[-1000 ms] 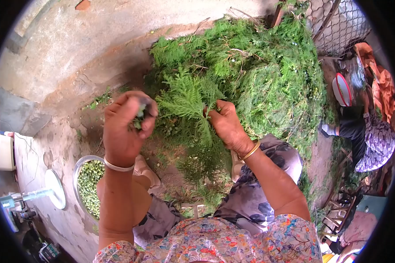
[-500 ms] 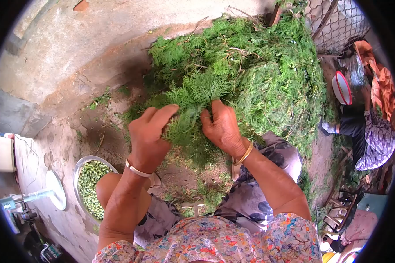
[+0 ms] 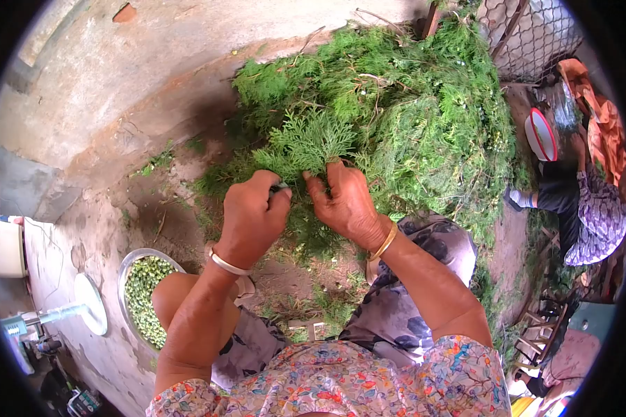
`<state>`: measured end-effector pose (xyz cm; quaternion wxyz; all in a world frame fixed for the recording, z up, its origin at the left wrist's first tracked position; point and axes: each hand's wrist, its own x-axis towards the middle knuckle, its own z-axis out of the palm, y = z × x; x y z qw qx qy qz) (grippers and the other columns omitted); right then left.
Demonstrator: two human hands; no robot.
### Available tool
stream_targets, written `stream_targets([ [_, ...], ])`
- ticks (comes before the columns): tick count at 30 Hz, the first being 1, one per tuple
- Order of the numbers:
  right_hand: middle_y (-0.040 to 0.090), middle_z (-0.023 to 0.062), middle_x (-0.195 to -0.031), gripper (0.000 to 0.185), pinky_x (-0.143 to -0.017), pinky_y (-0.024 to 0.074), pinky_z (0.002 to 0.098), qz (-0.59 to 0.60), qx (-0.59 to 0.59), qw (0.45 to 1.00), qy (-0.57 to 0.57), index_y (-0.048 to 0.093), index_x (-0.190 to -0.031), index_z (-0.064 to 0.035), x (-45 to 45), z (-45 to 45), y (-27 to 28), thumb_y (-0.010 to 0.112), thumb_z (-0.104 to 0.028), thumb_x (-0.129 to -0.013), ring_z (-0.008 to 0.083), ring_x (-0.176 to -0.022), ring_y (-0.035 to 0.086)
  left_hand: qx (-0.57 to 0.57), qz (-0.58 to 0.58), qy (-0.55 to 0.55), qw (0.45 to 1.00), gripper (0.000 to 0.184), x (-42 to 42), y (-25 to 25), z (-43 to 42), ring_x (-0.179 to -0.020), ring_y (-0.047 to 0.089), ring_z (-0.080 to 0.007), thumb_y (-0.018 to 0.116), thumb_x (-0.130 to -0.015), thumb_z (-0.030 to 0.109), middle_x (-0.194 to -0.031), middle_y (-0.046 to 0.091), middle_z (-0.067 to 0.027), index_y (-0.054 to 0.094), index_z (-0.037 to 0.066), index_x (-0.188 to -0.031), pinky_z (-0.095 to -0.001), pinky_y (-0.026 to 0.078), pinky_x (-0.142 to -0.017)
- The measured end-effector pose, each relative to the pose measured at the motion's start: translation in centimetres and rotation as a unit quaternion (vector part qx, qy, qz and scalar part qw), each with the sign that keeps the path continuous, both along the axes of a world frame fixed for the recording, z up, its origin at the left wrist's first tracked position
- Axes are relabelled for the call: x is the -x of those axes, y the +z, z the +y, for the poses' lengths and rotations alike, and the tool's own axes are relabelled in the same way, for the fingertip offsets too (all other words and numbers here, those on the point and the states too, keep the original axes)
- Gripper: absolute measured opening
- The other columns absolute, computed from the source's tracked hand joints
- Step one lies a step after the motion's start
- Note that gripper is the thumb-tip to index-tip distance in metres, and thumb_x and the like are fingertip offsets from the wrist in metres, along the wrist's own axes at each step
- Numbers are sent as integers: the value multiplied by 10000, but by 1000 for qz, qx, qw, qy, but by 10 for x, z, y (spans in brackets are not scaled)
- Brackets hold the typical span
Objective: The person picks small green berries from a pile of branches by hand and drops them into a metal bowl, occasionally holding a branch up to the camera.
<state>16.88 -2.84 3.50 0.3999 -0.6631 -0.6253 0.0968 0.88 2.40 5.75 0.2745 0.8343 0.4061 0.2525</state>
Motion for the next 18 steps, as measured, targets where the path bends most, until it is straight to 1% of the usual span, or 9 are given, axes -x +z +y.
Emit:
stream_targets([
  [1, 463, 231, -528, 266, -439, 349, 460, 0, 0, 1000, -1, 416, -686, 14, 0, 0, 3, 631, -93, -800, 442, -510, 477, 0, 0, -1, 1000, 231, 0, 1, 1, -587, 588, -259, 666, -752, 101, -735, 615, -167, 605, -28, -934, -326, 446, -554],
  [4, 434, 215, -521, 278, -424, 326, 438, 52, -4, 998, -36, 390, -698, 10, -1, 5, 10, 624, -86, -814, 421, -471, 434, 144, -257, 73, 953, 144, 4, 9, 8, -582, 475, -77, 610, -798, 87, -646, 569, -58, 608, -49, -844, -249, 392, -522],
  [11, 414, 215, -550, 308, -441, 328, 418, 80, -60, 994, -42, 370, -699, 18, -2, 13, 16, 615, -111, -834, 367, -476, 415, 378, -422, 184, 803, 108, 2, 31, 2, -635, 493, -47, 597, -825, 87, -717, 579, 4, 629, -14, -846, -188, 385, -512],
  [12, 424, 206, -555, 304, -451, 334, 414, 85, -39, 994, -56, 375, -700, 18, -4, 12, 18, 615, -110, -835, 338, -487, 439, 173, -295, 155, 927, 142, 12, 21, 12, -637, 514, -70, 556, -853, 123, -782, 594, -50, 610, 0, -902, -201, 387, -471],
  [13, 433, 196, -561, 300, -460, 339, 411, 90, -17, 993, -70, 380, -700, 19, -6, 12, 19, 615, -109, -835, 310, -497, 463, 172, -293, 152, 928, 142, 30, 15, 28, -637, 514, -70, 556, -853, 123, -782, 594, -50, 610, 0, -902, -201, 387, -471],
  [15, 499, 138, -601, 248, -472, 390, 371, 164, 39, 983, -72, 449, -755, 11, -16, 13, 26, 632, -141, -824, 248, -522, 502, 462, -588, 22, 663, 195, 56, 16, 55, -632, 523, -115, 530, -870, 160, -862, 597, -119, 568, 4, -981, -224, 376, -431],
  [16, 524, 107, -642, 233, -499, 421, 351, 441, 91, 883, -131, 484, -830, 0, -18, 14, 37, 641, -172, -816, 230, -544, 515, 463, -588, 16, 663, 195, 56, 19, 56, -632, 523, -115, 530, -870, 160, -862, 597, -119, 568, 4, -981, -224, 376, -431],
  [17, 549, 75, -682, 252, -526, 452, 330, 678, 133, 702, -175, 520, -904, -11, -22, 16, 44, 651, -203, -807, 212, -566, 527, 460, -590, 21, 664, 207, 58, 23, 54, -624, 522, -130, 521, -877, 164, -889, 595, -143, 550, 5, -1006, -223, 369, -422],
  [18, 572, 70, -776, 413, -597, 493, 330, 751, 131, 645, 62, 498, -1083, -24, -52, 12, 8, 626, -307, -810, 218, -605, 544, 457, -591, 27, 664, 220, 57, 28, 51, -616, 521, -144, 512, -885, 169, -916, 592, -166, 531, 6, -1032, -222, 363, -413],
])
